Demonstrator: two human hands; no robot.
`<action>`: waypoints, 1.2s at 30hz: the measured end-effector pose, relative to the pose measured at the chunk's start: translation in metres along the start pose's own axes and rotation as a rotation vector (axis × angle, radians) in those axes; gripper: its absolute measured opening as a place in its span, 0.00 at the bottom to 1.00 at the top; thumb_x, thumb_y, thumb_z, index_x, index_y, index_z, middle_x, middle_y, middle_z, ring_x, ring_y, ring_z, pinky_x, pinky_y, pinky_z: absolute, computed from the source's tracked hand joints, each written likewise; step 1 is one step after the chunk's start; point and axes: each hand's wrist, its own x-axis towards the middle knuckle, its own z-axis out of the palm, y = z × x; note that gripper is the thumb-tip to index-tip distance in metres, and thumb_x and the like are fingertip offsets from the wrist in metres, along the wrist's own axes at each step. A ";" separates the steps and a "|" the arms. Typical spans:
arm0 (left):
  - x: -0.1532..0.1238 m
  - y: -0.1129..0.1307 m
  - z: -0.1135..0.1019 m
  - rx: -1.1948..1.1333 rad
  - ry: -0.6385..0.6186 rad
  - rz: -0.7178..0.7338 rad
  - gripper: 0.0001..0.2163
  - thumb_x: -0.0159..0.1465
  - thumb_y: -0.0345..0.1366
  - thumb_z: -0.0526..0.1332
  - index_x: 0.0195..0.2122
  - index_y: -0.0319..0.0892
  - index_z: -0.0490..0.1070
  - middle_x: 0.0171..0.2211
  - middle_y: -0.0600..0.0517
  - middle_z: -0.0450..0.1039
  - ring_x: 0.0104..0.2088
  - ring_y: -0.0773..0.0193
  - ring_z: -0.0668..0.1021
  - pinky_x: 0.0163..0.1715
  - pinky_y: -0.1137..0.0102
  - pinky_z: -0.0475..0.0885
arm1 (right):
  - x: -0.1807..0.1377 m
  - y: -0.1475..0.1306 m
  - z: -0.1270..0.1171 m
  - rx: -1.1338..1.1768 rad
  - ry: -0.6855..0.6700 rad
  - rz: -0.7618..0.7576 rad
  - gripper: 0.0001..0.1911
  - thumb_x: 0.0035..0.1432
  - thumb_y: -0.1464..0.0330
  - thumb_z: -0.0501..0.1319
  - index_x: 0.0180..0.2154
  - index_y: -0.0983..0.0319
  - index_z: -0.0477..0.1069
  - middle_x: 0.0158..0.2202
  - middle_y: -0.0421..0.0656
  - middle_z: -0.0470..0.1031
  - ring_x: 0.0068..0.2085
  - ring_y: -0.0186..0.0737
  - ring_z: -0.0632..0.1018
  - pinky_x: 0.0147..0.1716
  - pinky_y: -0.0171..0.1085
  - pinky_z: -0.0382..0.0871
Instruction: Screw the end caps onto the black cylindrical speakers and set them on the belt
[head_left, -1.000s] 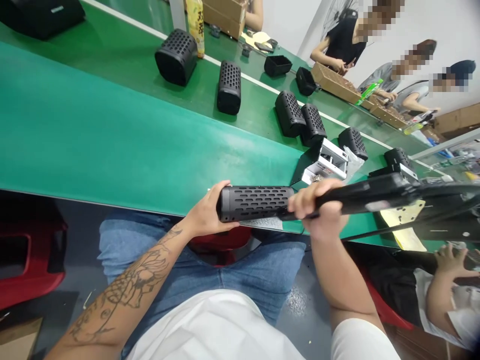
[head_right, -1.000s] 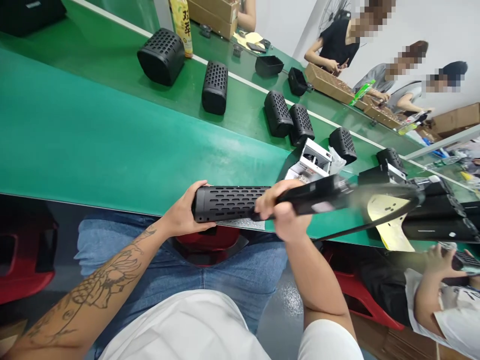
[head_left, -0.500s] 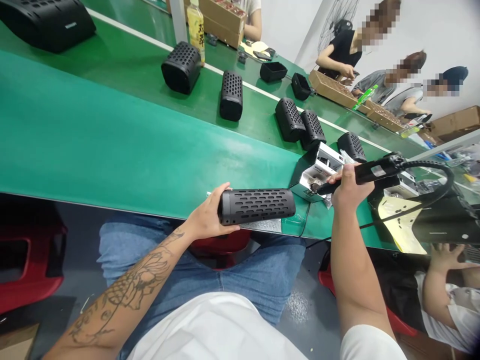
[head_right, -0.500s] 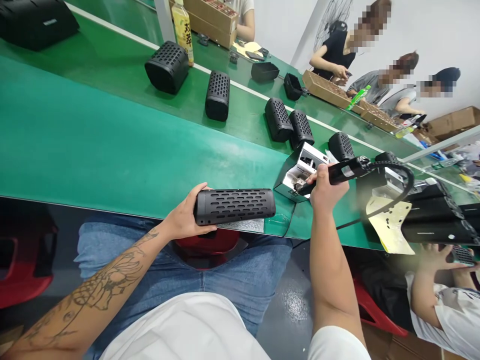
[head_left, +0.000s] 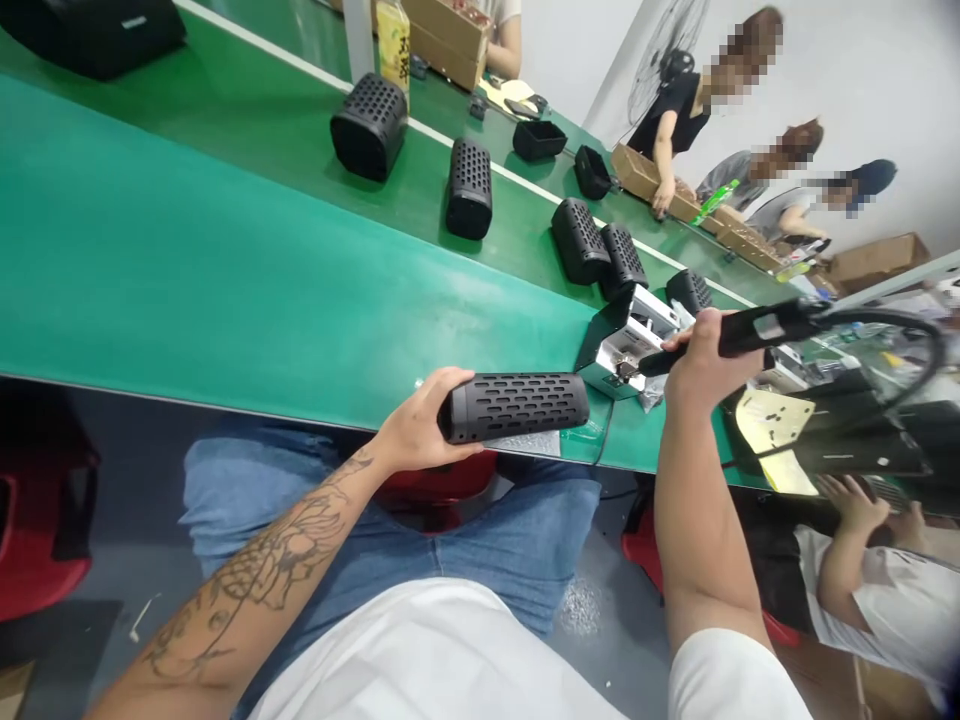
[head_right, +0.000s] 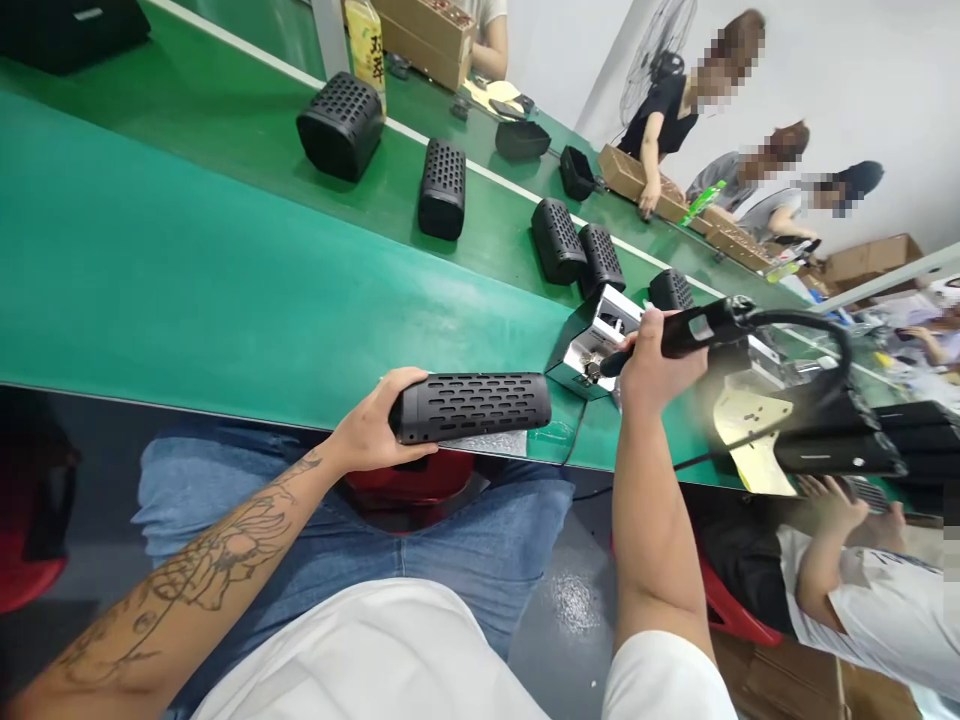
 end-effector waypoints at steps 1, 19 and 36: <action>0.000 -0.001 0.000 0.001 0.005 0.001 0.54 0.62 0.44 0.89 0.85 0.53 0.66 0.79 0.35 0.77 0.79 0.28 0.83 0.82 0.34 0.82 | 0.011 0.017 -0.005 -0.029 0.013 0.014 0.26 0.65 0.45 0.81 0.40 0.53 0.72 0.23 0.29 0.73 0.21 0.36 0.76 0.22 0.38 0.75; 0.003 0.006 -0.005 -0.022 -0.066 -0.097 0.55 0.61 0.49 0.90 0.85 0.52 0.66 0.81 0.35 0.75 0.81 0.28 0.81 0.85 0.33 0.78 | -0.053 -0.061 -0.009 0.423 -0.249 0.066 0.32 0.63 0.35 0.84 0.43 0.50 0.76 0.21 0.25 0.69 0.16 0.37 0.70 0.20 0.41 0.77; 0.007 0.008 0.008 -0.088 -0.034 -0.059 0.56 0.61 0.53 0.91 0.86 0.52 0.67 0.80 0.36 0.76 0.77 0.31 0.84 0.79 0.40 0.84 | -0.158 -0.113 0.061 0.618 -0.848 0.152 0.24 0.68 0.47 0.85 0.36 0.50 0.76 0.20 0.30 0.76 0.14 0.37 0.71 0.19 0.42 0.81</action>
